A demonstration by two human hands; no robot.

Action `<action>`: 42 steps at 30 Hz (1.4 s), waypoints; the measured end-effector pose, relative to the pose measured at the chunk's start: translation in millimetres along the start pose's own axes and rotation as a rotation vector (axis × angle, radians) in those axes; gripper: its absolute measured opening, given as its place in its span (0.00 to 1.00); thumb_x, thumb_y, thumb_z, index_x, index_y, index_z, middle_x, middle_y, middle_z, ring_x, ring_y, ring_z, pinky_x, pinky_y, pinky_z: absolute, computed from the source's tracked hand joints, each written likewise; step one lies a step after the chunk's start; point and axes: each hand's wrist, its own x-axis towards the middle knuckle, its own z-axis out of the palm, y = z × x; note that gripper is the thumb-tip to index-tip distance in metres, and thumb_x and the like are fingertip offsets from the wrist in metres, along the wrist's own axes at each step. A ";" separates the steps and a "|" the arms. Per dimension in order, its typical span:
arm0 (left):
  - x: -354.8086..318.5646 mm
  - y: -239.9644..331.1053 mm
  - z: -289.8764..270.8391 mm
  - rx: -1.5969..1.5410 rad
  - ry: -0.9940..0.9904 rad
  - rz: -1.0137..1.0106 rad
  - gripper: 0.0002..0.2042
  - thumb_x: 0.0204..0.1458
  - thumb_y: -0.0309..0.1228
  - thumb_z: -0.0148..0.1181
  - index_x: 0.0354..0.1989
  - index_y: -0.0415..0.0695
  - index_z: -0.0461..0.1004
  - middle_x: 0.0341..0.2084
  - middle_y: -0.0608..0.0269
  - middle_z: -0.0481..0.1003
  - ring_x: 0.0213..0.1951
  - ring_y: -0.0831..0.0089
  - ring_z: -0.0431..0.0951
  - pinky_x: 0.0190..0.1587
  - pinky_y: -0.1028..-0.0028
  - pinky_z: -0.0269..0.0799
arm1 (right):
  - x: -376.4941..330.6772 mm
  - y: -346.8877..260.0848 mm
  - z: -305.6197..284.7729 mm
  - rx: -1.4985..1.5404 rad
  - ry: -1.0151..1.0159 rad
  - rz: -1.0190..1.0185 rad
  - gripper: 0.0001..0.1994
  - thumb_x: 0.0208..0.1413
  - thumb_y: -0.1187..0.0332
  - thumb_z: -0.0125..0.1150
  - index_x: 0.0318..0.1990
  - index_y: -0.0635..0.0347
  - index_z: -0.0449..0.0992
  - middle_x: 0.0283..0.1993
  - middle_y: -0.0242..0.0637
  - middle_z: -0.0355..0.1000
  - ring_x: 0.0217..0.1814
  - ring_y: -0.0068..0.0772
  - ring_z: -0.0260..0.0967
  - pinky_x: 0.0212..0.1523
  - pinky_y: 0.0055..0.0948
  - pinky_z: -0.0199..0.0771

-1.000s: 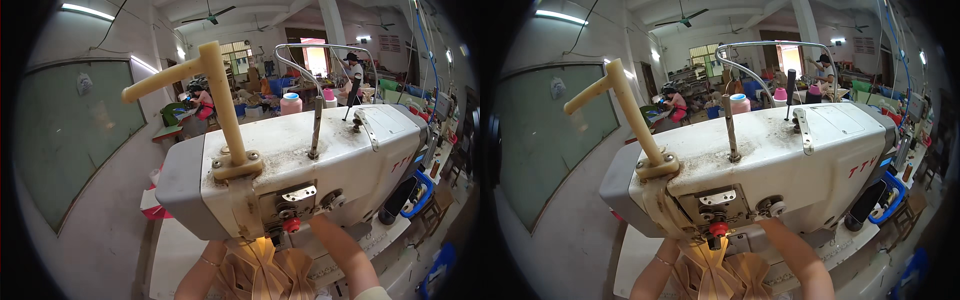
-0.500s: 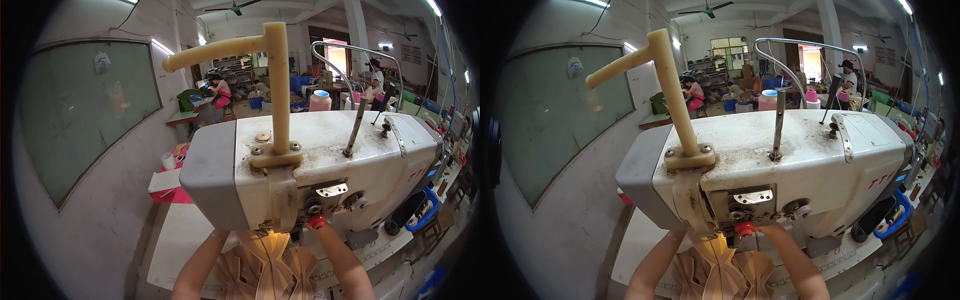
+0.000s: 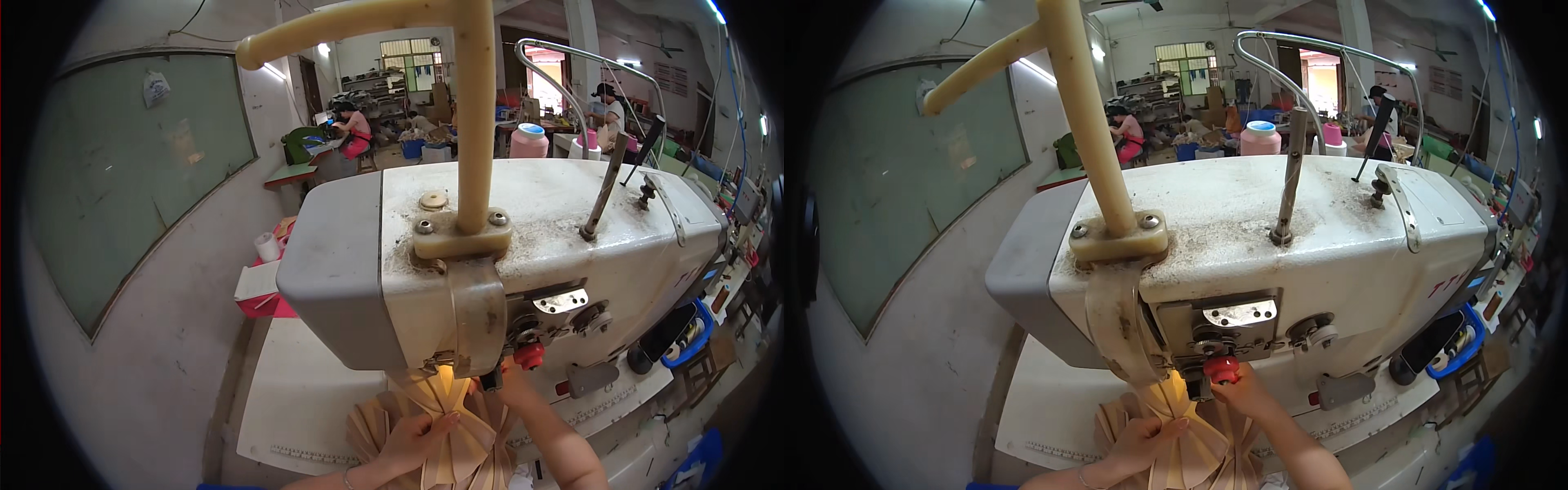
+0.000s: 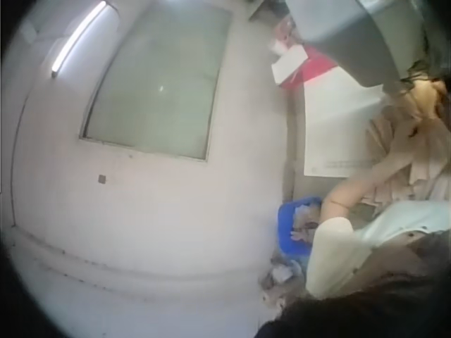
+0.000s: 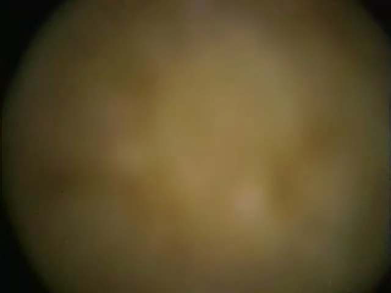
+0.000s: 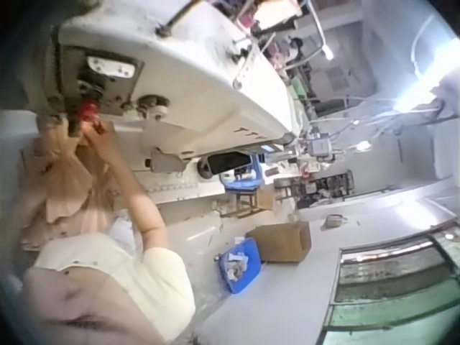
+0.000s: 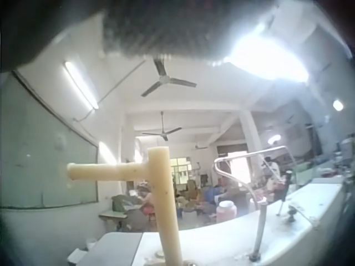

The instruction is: The person aligns and stitches fabric pieces together using a sewing machine and trims threads with snips.

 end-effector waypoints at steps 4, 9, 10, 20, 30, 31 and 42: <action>-0.8 1.7 -1.7 -0.033 0.004 -0.004 0.24 0.53 0.48 0.51 0.18 0.36 0.69 0.07 0.77 0.53 0.13 0.88 0.50 0.14 0.79 0.45 | -4.9 -4.0 3.5 -0.057 0.015 0.011 0.04 0.46 0.76 0.57 0.32 0.61 0.72 0.22 0.26 0.66 0.22 0.15 0.59 0.23 0.18 0.60; 10.5 -4.7 -8.5 -0.019 0.029 -0.020 0.25 0.53 0.48 0.52 0.15 0.37 0.67 0.08 0.78 0.53 0.14 0.89 0.51 0.14 0.79 0.45 | -11.5 -9.1 3.5 -0.104 0.114 0.028 0.05 0.47 0.75 0.57 0.33 0.62 0.73 0.23 0.26 0.67 0.22 0.13 0.59 0.23 0.18 0.60; 16.7 -9.5 -9.3 -0.074 0.028 0.022 0.25 0.53 0.48 0.52 0.14 0.38 0.67 0.08 0.79 0.53 0.14 0.89 0.51 0.15 0.79 0.44 | -13.5 -8.9 1.0 -0.112 0.135 0.035 0.05 0.47 0.75 0.57 0.33 0.62 0.73 0.23 0.26 0.68 0.23 0.13 0.59 0.24 0.18 0.60; 30.9 -8.3 -36.2 -0.005 -0.166 -0.179 0.18 0.50 0.43 0.56 0.37 0.36 0.74 0.24 0.70 0.73 0.27 0.87 0.70 0.28 0.85 0.64 | -9.7 -36.1 2.0 -0.127 0.260 -0.302 0.04 0.49 0.72 0.54 0.31 0.62 0.67 0.24 0.33 0.69 0.27 0.23 0.68 0.28 0.24 0.67; 17.7 19.9 -47.2 -0.032 -0.258 -0.236 0.22 0.47 0.47 0.59 0.37 0.36 0.74 0.29 0.67 0.73 0.31 0.82 0.70 0.34 0.81 0.64 | -14.0 -59.3 7.6 -0.046 0.352 -0.307 0.05 0.44 0.76 0.57 0.27 0.62 0.67 0.21 0.33 0.68 0.23 0.23 0.68 0.25 0.22 0.68; 22.0 14.1 -48.1 -0.105 -0.259 -0.208 0.22 0.47 0.46 0.59 0.37 0.36 0.74 0.29 0.68 0.73 0.31 0.82 0.70 0.34 0.81 0.65 | -13.6 -56.6 7.0 -0.047 0.349 -0.294 0.06 0.44 0.76 0.58 0.28 0.63 0.67 0.21 0.33 0.68 0.23 0.23 0.68 0.25 0.22 0.68; 49.9 3.6 -57.0 -0.348 -0.290 -0.147 0.20 0.47 0.31 0.61 0.49 0.39 0.67 0.41 0.65 0.72 0.43 0.79 0.72 0.44 0.81 0.67 | -19.3 -82.0 18.6 0.352 0.201 -0.174 0.08 0.45 0.75 0.58 0.31 0.62 0.65 0.21 0.33 0.68 0.21 0.22 0.66 0.24 0.22 0.66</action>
